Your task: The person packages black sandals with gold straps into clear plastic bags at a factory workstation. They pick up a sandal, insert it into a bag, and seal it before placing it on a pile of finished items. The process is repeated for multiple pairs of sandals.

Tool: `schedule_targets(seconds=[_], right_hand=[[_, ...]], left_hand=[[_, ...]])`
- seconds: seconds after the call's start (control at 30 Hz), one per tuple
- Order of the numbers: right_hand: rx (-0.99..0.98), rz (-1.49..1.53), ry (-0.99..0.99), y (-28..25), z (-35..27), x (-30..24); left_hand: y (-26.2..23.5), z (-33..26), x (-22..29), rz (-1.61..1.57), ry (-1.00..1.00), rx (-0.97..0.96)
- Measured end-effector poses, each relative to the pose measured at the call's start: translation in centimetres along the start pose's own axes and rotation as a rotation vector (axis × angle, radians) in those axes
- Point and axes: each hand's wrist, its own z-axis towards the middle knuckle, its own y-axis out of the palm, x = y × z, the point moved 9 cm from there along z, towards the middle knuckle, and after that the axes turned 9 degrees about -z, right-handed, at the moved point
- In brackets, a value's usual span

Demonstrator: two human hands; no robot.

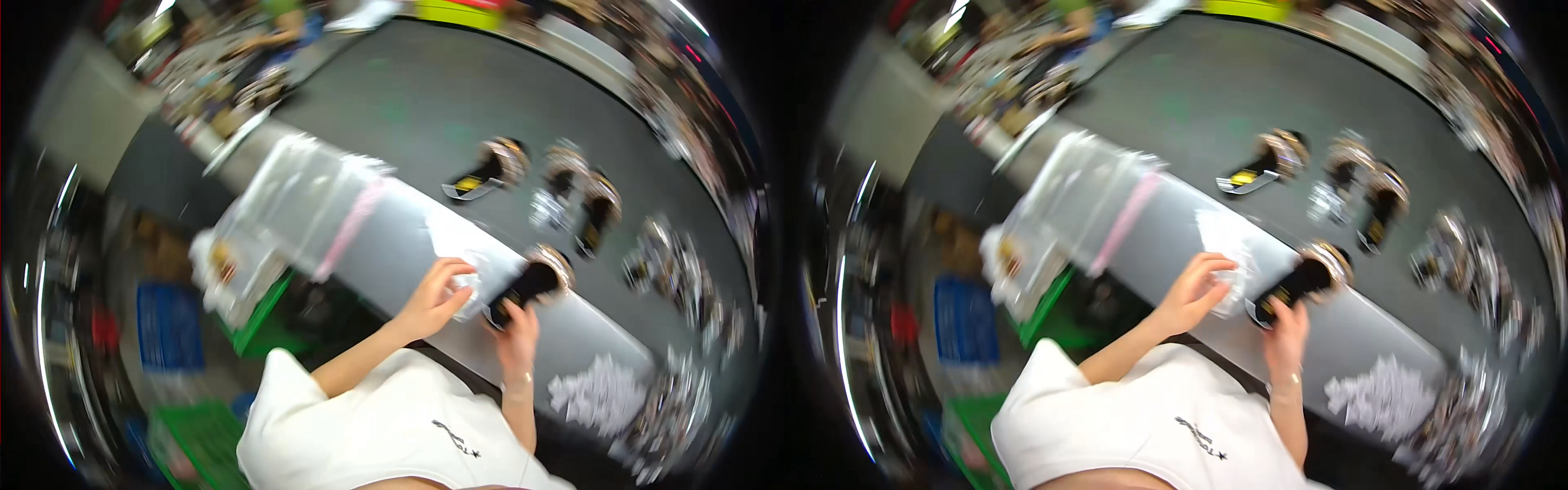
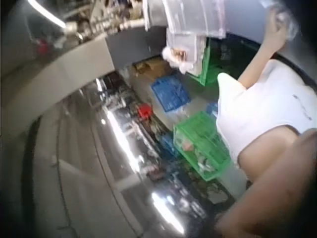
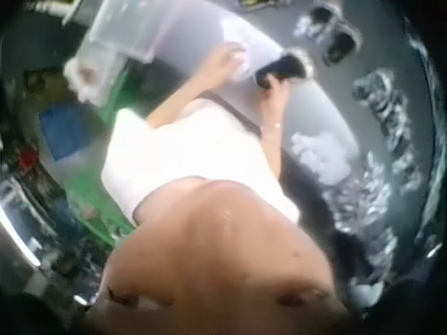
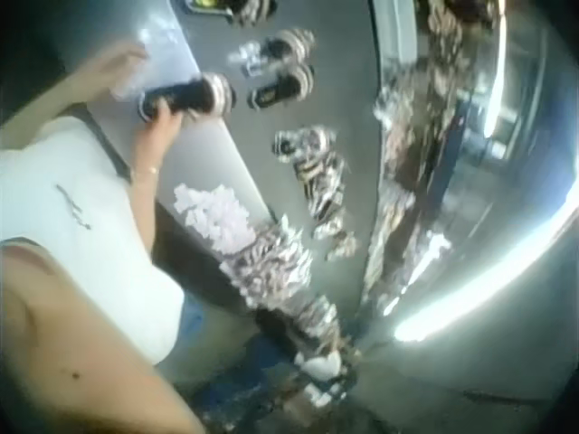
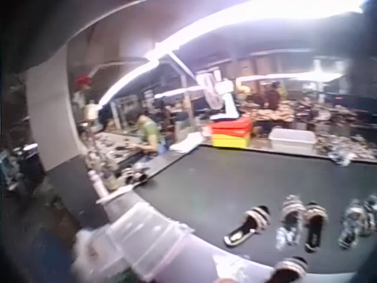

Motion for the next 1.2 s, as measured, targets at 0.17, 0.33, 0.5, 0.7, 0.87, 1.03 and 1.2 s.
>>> schedule_targets(seconds=[0.17,0.33,0.5,0.7,0.87,1.03,1.2], right_hand=[[0.131,-0.149,0.112,-3.4,-3.2,0.6],[0.029,-0.251,-0.192,-0.7,-4.7,-3.0],[-0.085,-0.441,-0.4,1.7,-4.5,-5.4],[-0.197,-0.484,-0.393,1.7,-5.7,-6.0],[-0.245,-1.287,-0.46,0.6,-4.8,-5.4],[-0.209,-1.688,-0.501,0.9,-5.5,-5.0],[-0.254,-1.346,-0.162,1.6,-4.3,-3.6]], left_hand=[[-2.7,-1.7,-6.7,-0.507,-0.258,0.29],[-0.9,-1.8,-9.8,-0.564,-0.311,0.275],[0.3,-1.6,-12.7,-0.941,-0.418,0.335],[-1.4,-1.3,-13.5,-1.105,-0.523,0.42],[-2.3,-0.8,-14.0,-0.929,-0.462,0.46],[-4.0,0.5,-8.7,-0.286,-0.058,0.416],[1.1,-0.4,3.5,0.433,0.827,-0.043]])
